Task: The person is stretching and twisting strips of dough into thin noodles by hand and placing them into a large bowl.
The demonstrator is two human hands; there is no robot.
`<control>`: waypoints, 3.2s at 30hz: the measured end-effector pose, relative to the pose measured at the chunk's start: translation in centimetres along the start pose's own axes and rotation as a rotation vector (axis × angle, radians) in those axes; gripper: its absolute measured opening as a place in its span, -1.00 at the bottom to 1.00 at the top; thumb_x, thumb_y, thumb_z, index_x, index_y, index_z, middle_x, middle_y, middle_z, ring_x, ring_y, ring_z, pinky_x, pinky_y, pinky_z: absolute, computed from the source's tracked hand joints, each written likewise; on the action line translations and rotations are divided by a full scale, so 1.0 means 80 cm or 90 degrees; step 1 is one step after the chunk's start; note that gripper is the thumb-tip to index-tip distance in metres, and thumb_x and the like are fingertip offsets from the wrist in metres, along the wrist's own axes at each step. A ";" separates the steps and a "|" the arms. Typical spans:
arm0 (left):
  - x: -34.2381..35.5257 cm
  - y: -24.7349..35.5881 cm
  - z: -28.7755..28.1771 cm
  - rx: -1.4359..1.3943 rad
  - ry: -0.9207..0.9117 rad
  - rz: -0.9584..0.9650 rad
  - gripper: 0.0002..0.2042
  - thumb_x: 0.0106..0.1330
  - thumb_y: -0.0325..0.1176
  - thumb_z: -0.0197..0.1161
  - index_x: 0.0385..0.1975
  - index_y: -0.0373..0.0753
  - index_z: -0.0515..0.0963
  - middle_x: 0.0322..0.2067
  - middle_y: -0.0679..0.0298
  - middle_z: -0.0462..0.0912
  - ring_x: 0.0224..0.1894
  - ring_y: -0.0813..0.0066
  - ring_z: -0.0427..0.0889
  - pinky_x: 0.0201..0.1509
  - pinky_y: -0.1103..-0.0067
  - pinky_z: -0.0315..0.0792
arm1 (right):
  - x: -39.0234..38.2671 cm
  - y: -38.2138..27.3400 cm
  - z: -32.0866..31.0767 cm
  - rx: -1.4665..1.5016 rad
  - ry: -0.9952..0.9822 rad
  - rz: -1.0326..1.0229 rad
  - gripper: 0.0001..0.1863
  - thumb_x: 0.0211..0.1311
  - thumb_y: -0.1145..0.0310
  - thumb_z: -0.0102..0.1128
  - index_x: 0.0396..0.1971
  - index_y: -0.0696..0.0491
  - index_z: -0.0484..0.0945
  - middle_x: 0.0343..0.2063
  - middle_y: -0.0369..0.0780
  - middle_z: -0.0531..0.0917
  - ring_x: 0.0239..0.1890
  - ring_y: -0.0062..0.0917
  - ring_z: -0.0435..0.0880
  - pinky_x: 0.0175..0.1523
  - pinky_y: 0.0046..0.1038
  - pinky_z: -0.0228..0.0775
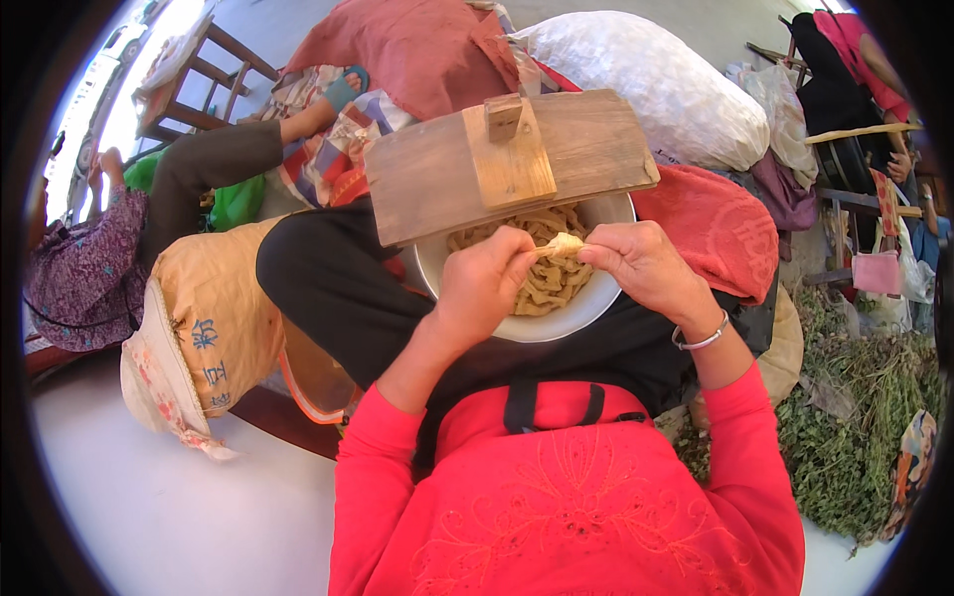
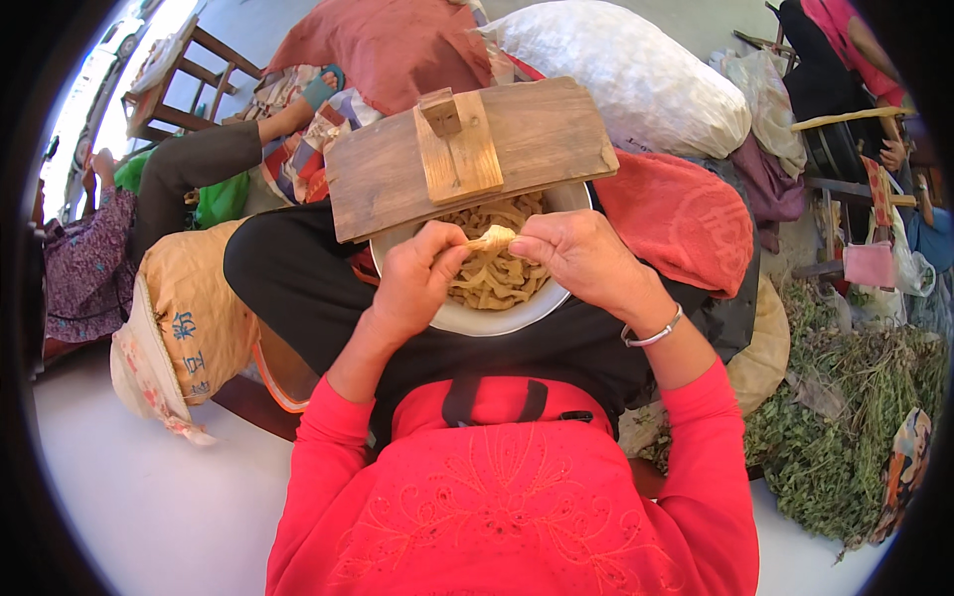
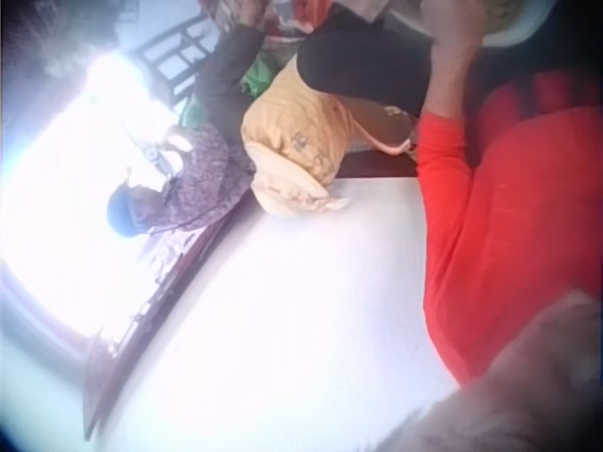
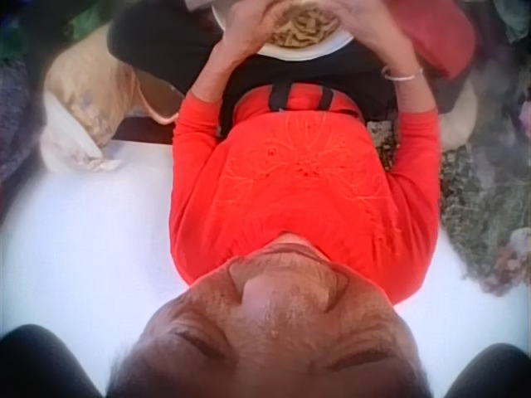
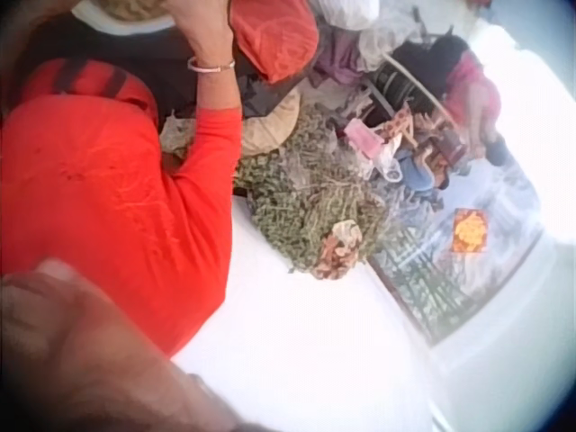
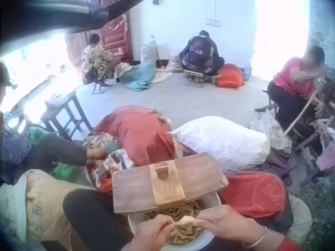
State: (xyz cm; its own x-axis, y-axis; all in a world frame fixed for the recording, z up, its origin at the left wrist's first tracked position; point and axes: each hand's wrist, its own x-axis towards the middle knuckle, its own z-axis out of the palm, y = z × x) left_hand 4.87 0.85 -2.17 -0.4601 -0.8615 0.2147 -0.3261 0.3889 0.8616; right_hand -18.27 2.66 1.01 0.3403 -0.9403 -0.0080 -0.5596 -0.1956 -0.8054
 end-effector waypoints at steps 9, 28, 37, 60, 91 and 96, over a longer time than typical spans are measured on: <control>0.033 -0.042 -0.039 -0.266 -0.082 -0.221 -0.88 0.37 -0.44 0.09 -0.23 -0.33 0.53 -0.48 0.43 0.51 -0.40 0.72 0.44 -0.28 0.72 0.36 | 0.030 0.018 0.007 0.023 0.112 0.012 -0.74 0.27 0.29 0.16 -0.50 0.18 0.52 -0.64 -0.10 0.44 -0.59 -0.31 0.40 -0.44 -0.39 0.30; 0.092 -0.088 -0.025 -0.205 0.058 -0.180 -0.88 0.34 -0.40 0.12 -0.33 -0.33 0.52 -0.51 0.37 0.52 -0.44 0.64 0.43 -0.34 0.66 0.33 | 0.095 0.072 0.018 -0.098 0.177 0.052 -0.73 0.23 0.25 0.14 -0.53 0.15 0.54 -0.59 0.01 0.54 -0.48 -0.07 0.55 -0.40 -0.20 0.34; 0.073 -0.087 -0.023 0.102 0.113 -0.231 -0.83 0.27 -0.35 0.20 -0.37 -0.35 0.51 -0.56 0.12 0.55 -0.50 0.40 0.48 -0.31 0.49 0.41 | 0.068 0.062 0.031 -0.194 0.199 0.019 -0.73 0.19 0.24 0.19 -0.57 0.12 0.55 -0.58 -0.03 0.57 -0.45 -0.10 0.58 -0.37 -0.20 0.37; 0.027 -0.010 -0.025 -0.178 -0.179 -0.171 -0.68 0.41 -0.21 0.06 -0.41 -0.37 0.56 -0.60 0.38 0.51 -0.54 0.66 0.39 -0.47 0.63 0.32 | -0.011 -0.056 0.049 0.634 -0.325 0.183 -0.80 0.28 0.34 0.15 -0.29 0.12 0.69 -0.67 -0.45 0.46 -0.60 -0.79 0.37 -0.49 -0.68 0.22; -0.001 -0.007 0.033 0.155 0.022 0.142 -0.68 0.07 -0.59 0.19 -0.12 -0.27 0.55 -0.22 0.13 0.54 -0.20 0.08 0.58 -0.17 0.43 0.47 | -0.013 0.035 0.111 0.796 0.047 0.313 -0.68 0.32 0.16 0.15 -0.31 0.16 0.63 -0.36 -0.36 0.63 -0.31 -0.71 0.57 -0.24 -0.63 0.39; 0.000 0.015 0.019 0.051 -0.075 0.041 -0.52 0.04 -0.54 0.25 0.05 -0.29 0.44 -0.07 0.06 0.49 -0.05 0.02 0.54 -0.02 0.38 0.45 | -0.006 0.025 0.104 0.807 0.043 0.247 -0.81 0.28 0.43 0.10 -0.25 0.21 0.62 -0.16 -0.31 0.59 -0.15 -0.64 0.57 0.00 -0.60 0.39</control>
State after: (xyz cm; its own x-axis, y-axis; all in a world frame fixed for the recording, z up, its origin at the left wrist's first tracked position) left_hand 3.22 1.84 -1.82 -0.5740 -0.7916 0.2095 -0.3549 0.4711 0.8075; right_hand -13.25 5.08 -5.55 0.2606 -0.8953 -0.3614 0.4887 0.4451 -0.7504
